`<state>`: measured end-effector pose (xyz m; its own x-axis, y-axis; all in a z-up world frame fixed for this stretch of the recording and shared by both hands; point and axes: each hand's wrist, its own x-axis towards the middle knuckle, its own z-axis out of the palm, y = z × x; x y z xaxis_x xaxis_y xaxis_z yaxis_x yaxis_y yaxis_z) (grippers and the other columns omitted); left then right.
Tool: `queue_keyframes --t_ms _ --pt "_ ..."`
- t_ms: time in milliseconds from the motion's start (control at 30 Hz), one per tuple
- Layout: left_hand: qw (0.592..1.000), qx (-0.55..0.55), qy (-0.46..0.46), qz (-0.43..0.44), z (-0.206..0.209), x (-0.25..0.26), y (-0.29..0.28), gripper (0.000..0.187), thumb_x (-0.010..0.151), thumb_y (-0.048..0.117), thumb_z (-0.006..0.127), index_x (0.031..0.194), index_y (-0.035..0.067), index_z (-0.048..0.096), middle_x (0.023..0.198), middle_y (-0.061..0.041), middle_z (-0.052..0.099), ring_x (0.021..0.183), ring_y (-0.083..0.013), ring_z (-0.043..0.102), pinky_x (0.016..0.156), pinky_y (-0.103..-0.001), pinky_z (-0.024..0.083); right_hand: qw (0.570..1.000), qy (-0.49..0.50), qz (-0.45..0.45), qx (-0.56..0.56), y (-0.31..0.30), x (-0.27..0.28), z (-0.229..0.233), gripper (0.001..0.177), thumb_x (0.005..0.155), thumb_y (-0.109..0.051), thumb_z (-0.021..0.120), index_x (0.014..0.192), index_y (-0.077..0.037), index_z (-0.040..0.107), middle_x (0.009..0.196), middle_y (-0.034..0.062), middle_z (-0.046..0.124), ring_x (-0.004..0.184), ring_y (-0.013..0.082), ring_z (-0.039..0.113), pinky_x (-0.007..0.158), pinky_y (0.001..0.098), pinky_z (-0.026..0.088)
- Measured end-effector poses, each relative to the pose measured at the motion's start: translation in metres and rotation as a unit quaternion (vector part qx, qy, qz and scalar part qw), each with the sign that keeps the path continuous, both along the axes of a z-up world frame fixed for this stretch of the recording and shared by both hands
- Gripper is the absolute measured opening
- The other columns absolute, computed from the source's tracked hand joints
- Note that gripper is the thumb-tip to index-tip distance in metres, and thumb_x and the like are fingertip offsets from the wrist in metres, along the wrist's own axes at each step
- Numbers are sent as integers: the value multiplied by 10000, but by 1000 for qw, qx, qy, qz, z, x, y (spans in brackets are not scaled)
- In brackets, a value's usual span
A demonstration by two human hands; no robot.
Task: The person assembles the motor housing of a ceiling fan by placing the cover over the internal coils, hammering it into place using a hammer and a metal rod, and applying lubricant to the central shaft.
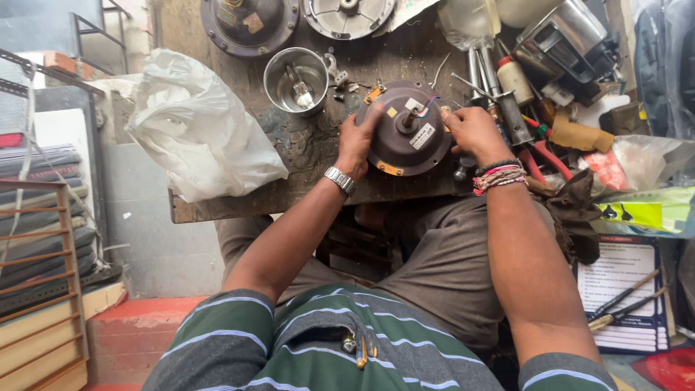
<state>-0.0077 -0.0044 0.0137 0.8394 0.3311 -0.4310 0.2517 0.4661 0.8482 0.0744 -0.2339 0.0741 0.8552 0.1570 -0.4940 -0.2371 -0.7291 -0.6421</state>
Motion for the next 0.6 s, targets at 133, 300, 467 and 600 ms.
queue_keyframes --t_ms 133,300,467,600 --pt "999 8 -47 -16 45 -8 -9 563 813 241 844 1245 -14 589 1140 -182 728 969 -253 739 833 -370 640 994 39 -58 79 -3 5 -17 609 1032 -570 587 1094 29 682 935 106 608 817 236 682 712 434 610" --pt "873 361 -305 -119 116 -11 -1 521 866 278 846 1285 125 578 1174 -41 706 1032 -199 730 867 -348 628 844 151 -97 505 -11 -9 47 939 869 -815 417 1348 -26 595 1279 123 674 1212 280 661 1009 495 569" --pt "375 747 -508 -210 154 -4 17 601 939 277 824 1429 179 490 1363 -68 626 1250 -231 583 1067 -399 429 733 188 -99 646 3 -33 96 987 880 -764 377 1409 54 537 1370 203 664 1252 311 660 1110 449 521" --pt "355 754 -512 -206 146 -16 18 696 979 303 818 1521 225 388 1548 -76 456 1405 -237 428 1167 -484 324 693 107 -163 694 8 -38 63 530 1120 -349 468 1481 37 503 1404 176 628 1269 290 646 1171 448 506"
